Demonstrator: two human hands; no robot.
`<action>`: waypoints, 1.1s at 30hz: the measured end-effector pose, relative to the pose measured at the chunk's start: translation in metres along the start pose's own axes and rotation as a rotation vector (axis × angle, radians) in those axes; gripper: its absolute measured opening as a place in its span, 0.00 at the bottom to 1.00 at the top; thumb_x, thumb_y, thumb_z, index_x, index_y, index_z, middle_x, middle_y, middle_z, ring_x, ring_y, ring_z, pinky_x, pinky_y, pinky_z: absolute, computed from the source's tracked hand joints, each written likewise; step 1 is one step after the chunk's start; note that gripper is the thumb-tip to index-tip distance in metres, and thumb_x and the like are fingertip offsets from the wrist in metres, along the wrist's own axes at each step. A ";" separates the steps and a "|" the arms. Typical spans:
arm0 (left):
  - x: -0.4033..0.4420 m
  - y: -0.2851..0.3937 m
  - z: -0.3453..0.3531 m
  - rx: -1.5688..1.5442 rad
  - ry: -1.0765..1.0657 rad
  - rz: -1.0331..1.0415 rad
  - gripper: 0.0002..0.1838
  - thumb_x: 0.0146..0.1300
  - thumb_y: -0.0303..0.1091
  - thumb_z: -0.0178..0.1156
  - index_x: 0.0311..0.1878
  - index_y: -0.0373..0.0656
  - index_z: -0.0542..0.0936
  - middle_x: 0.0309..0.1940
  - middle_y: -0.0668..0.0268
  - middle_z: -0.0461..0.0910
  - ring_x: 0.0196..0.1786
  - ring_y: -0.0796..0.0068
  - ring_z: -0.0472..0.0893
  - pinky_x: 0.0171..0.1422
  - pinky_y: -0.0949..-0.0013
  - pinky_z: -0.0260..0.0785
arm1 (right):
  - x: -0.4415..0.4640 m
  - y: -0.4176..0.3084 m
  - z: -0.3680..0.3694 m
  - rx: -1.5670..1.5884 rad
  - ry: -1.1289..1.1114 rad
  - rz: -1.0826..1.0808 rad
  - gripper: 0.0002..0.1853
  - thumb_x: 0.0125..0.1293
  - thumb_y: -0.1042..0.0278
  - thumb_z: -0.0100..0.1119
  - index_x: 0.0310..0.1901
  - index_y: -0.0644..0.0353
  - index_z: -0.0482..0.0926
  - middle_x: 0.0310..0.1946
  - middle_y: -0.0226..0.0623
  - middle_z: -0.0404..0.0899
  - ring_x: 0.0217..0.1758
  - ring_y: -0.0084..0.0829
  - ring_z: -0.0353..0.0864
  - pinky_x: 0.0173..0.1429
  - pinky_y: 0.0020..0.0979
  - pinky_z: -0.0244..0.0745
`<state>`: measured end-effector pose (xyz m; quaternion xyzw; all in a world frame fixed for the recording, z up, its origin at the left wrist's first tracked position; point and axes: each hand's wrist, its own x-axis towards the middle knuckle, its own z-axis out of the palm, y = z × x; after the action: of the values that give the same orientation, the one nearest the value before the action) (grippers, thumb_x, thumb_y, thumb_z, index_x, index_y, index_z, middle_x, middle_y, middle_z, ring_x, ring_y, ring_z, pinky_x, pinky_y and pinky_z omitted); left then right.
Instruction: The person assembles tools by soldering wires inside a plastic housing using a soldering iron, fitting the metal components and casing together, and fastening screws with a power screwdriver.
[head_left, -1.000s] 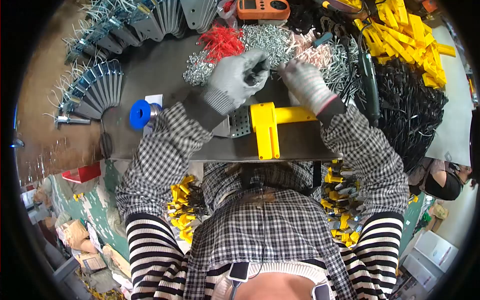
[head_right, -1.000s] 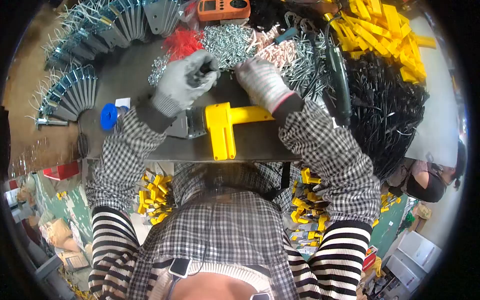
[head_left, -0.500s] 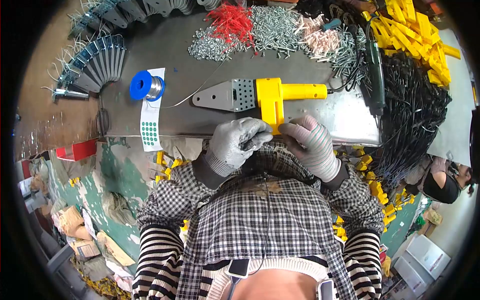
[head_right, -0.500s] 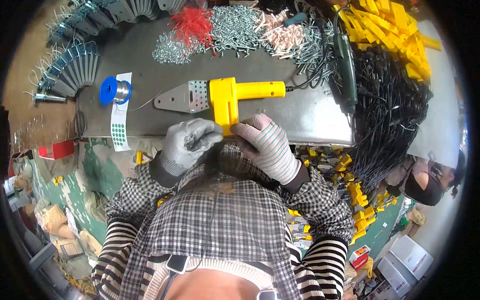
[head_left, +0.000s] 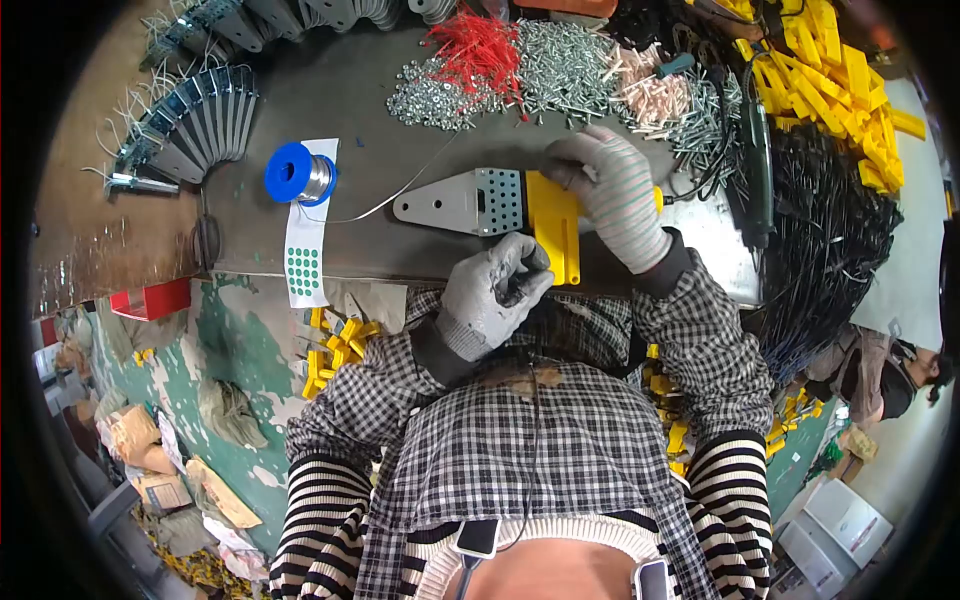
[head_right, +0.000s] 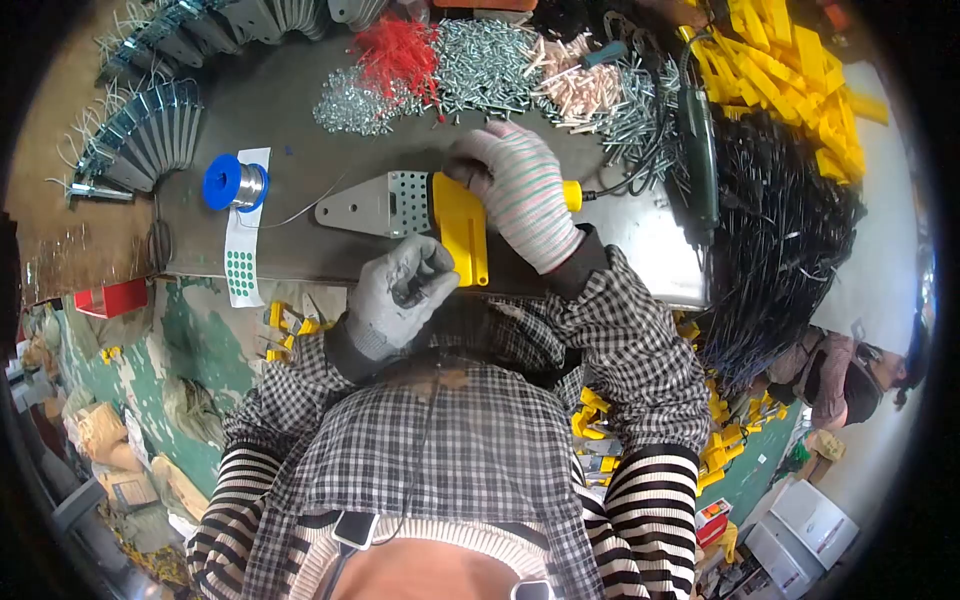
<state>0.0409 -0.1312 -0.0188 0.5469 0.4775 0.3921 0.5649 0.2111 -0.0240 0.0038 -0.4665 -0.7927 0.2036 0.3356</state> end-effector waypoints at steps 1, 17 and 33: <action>0.000 0.001 0.000 0.035 -0.005 -0.009 0.08 0.64 0.23 0.62 0.44 0.38 0.75 0.30 0.78 0.74 0.30 0.94 0.69 0.34 0.86 0.63 | 0.003 0.003 0.004 -0.003 -0.075 0.014 0.08 0.55 0.66 0.67 0.35 0.58 0.82 0.32 0.39 0.78 0.38 0.44 0.77 0.43 0.41 0.73; 0.178 0.022 -0.036 1.524 -0.245 0.476 0.08 0.61 0.31 0.54 0.40 0.51 0.81 0.30 0.64 0.79 0.37 0.63 0.83 0.39 0.60 0.77 | 0.049 0.056 -0.018 -0.792 -0.560 -0.292 0.12 0.53 0.70 0.63 0.41 0.57 0.82 0.37 0.40 0.81 0.43 0.45 0.83 0.47 0.41 0.80; 0.212 0.031 0.028 0.004 -0.930 -0.255 0.08 0.57 0.29 0.66 0.38 0.37 0.79 0.26 0.74 0.75 0.27 0.89 0.71 0.31 0.82 0.64 | -0.083 0.005 -0.038 0.704 0.342 0.806 0.06 0.63 0.73 0.63 0.39 0.63 0.77 0.26 0.26 0.78 0.27 0.13 0.73 0.31 0.17 0.69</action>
<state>0.1203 0.0696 -0.0135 0.6023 0.2382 0.0324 0.7612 0.2701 -0.0941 -0.0013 -0.6187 -0.3702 0.4896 0.4904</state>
